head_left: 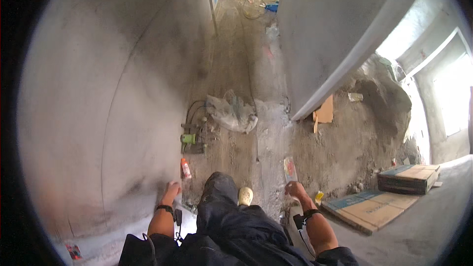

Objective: Apply mortar to the back of a tile and then pick up a level tool.

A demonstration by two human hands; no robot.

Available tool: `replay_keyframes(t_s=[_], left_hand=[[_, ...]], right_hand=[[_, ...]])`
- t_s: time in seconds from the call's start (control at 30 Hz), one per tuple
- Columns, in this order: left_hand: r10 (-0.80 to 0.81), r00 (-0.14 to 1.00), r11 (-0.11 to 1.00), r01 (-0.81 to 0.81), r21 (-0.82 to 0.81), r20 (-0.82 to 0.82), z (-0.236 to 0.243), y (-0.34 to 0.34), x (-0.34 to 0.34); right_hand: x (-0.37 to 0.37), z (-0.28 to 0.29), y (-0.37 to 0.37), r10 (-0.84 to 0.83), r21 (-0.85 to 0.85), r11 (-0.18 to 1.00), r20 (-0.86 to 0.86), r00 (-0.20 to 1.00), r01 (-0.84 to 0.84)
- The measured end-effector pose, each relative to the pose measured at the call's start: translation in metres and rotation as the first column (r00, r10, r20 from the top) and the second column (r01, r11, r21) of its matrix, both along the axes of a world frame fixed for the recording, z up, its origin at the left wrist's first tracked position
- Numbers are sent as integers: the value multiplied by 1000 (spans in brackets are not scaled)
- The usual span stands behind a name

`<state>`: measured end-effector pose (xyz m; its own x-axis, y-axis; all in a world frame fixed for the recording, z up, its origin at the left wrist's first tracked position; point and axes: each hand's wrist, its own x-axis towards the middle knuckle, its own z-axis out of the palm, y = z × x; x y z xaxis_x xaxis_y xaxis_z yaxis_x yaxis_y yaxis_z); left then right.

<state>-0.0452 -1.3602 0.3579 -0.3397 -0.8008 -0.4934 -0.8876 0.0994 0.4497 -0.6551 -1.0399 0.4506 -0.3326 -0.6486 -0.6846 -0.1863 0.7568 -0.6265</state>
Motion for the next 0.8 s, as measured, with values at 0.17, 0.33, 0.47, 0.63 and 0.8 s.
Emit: replay_keyframes(t_s=[0.17,0.33,0.47,0.63,0.8], left_hand=[[318,844,912,-147,384,-432,20,-178,-328],[351,924,796,-209,568,-153,27,-316,-450],[26,981,856,77,512,-190,17,-442,-560],[188,906,892,4,453,-379,63,-586,-733],[-184,980,918,198,343,-72,52,-720,-871]], right_hand=[[-135,-34,-76,77,120,991,-145,986,-60],[-197,-171,-9,284,-169,907,-434,855,-387],[-230,-265,-259,426,85,823,-747,510,-562],[-391,-198,-696,326,123,904,-818,474,-409],[-618,-183,-800,257,200,965,-857,447,-171]])
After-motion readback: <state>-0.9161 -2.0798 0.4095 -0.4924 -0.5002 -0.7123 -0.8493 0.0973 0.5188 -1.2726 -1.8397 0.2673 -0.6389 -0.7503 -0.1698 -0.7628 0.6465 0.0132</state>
